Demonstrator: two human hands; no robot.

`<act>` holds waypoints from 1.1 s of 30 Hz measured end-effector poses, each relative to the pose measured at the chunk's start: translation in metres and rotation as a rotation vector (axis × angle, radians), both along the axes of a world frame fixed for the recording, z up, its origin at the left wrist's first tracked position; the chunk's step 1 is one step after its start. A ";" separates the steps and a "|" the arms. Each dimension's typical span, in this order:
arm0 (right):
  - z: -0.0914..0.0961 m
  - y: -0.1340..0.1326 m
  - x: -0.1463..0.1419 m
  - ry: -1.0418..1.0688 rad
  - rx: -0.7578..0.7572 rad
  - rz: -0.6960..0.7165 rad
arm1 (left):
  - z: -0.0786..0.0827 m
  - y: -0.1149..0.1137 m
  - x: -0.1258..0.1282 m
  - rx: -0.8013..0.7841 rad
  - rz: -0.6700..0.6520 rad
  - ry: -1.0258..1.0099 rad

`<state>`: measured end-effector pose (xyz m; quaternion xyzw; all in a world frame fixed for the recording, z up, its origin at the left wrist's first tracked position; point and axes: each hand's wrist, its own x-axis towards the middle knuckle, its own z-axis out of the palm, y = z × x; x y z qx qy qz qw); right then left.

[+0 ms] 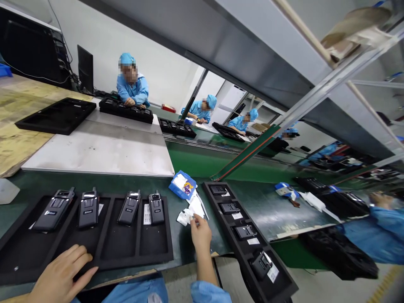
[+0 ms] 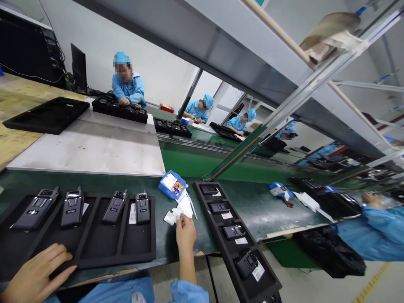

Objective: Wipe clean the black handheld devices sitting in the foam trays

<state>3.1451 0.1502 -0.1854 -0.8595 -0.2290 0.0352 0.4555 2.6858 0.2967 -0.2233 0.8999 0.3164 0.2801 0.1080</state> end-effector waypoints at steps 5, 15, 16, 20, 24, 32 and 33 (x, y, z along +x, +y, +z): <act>0.000 0.010 0.013 0.180 0.179 -0.022 | -0.006 -0.013 -0.005 -0.090 0.055 -0.090; 0.025 0.016 -0.109 0.844 0.644 0.277 | 0.086 -0.039 0.098 -0.974 -0.129 -0.271; 0.030 0.020 -0.126 0.937 0.672 0.329 | 0.091 -0.041 0.110 -1.094 -0.130 -0.333; 0.043 0.032 -0.173 1.315 0.749 0.479 | 0.106 -0.043 0.127 -0.937 -0.173 -0.409; 0.046 0.041 -0.192 1.481 0.668 0.494 | 0.115 -0.042 0.113 -0.462 -0.231 -0.349; 0.048 0.046 -0.222 1.547 0.513 0.531 | 0.125 -0.023 0.101 -0.741 -0.148 -0.464; 0.047 0.045 -0.222 1.464 0.479 0.569 | 0.126 -0.019 0.101 -0.860 -0.120 -0.492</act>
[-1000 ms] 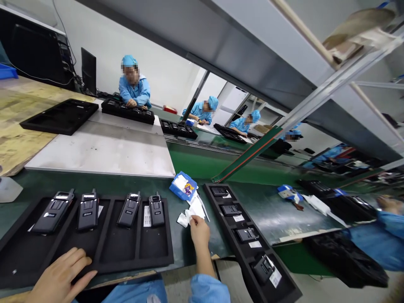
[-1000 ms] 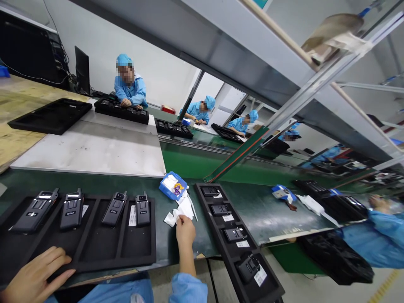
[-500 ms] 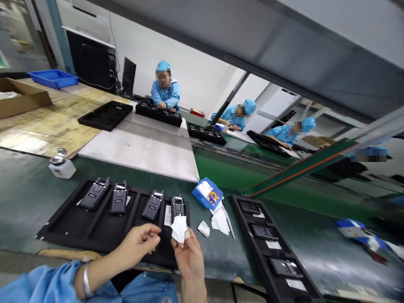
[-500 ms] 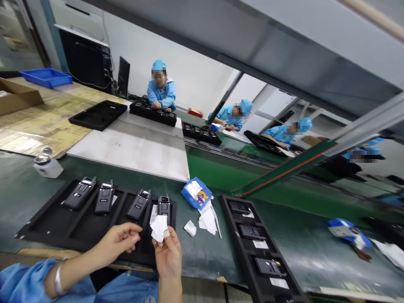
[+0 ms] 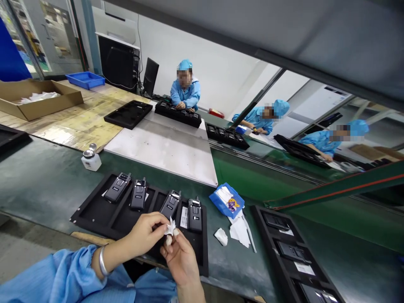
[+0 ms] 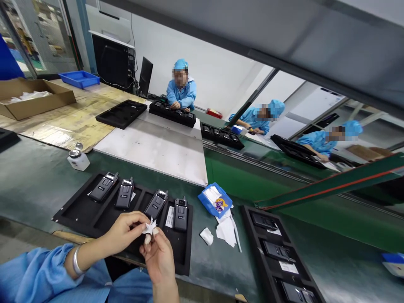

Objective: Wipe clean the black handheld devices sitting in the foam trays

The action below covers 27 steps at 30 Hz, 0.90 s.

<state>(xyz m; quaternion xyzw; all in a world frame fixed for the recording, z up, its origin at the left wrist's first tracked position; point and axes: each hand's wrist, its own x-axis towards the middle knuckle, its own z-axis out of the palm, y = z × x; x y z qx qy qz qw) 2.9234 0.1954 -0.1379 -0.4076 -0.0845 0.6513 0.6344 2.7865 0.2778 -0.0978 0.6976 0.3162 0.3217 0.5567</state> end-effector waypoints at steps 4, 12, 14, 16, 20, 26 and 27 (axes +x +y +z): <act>0.004 -0.003 0.016 -0.671 0.051 -0.131 | 0.000 0.015 -0.005 -0.375 -0.058 -0.099; 0.028 0.010 0.017 -0.890 0.222 0.236 | 0.010 0.018 -0.007 -0.399 -0.262 0.000; 0.024 0.013 0.014 -0.758 0.187 0.260 | 0.011 0.018 -0.010 -0.408 -0.276 0.001; 0.018 0.014 0.014 -0.645 0.132 0.211 | 0.009 0.020 -0.013 -0.438 -0.283 -0.019; 0.012 0.013 0.018 -0.497 0.034 0.041 | -0.007 0.023 -0.020 -0.390 -0.043 -0.063; 0.008 0.010 0.007 -0.694 0.103 -0.080 | -0.029 0.012 -0.021 -0.320 0.098 -0.088; 0.008 0.010 0.003 -0.710 0.139 -0.029 | -0.030 0.009 -0.020 -0.416 0.013 -0.134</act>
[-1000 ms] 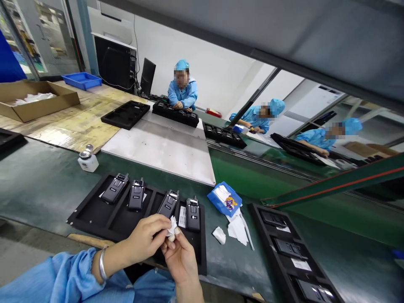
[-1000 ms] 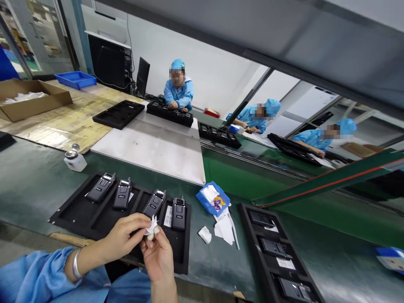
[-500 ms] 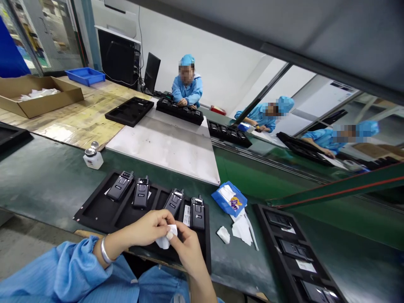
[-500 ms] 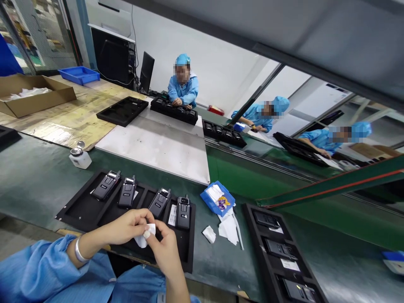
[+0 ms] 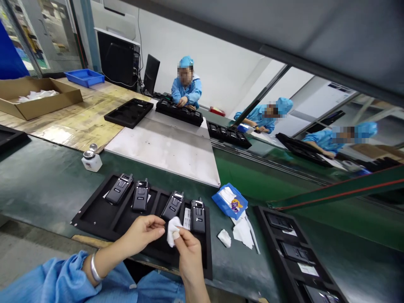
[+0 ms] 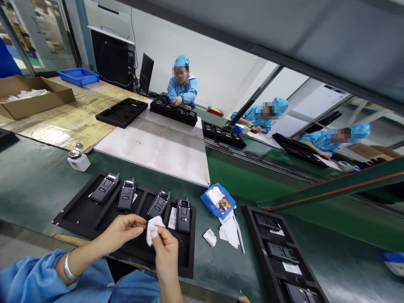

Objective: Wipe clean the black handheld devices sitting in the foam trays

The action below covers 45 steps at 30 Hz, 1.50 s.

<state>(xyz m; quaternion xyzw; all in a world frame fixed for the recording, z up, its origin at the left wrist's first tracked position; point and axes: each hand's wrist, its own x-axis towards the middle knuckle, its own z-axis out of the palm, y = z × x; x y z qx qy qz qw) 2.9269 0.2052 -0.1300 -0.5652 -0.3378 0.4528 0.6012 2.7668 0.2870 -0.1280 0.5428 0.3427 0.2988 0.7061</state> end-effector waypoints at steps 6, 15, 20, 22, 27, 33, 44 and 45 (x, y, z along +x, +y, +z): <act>0.005 -0.001 -0.013 0.049 0.007 0.182 | 0.003 -0.007 0.004 -0.217 -0.122 -0.213; 0.002 0.005 -0.011 -0.114 0.025 0.059 | 0.006 -0.006 0.009 -0.073 0.049 -0.115; -0.011 0.008 -0.009 -0.092 -0.022 0.068 | 0.001 -0.007 0.009 -0.024 0.034 -0.074; -0.013 0.009 -0.010 -0.109 -0.014 0.121 | -0.004 -0.008 0.009 -0.016 0.047 -0.034; -0.012 0.008 -0.009 -0.729 0.230 -0.081 | -0.014 -0.006 0.016 -0.048 0.093 0.044; -0.013 0.007 -0.004 -1.198 0.295 -0.062 | -0.014 -0.003 0.025 -0.005 0.070 0.087; -0.038 -0.012 0.075 -0.950 0.186 -0.266 | -0.018 0.014 0.003 0.565 0.038 0.382; -0.043 -0.015 0.081 -0.964 0.189 -0.292 | -0.022 0.022 -0.009 0.658 0.094 0.417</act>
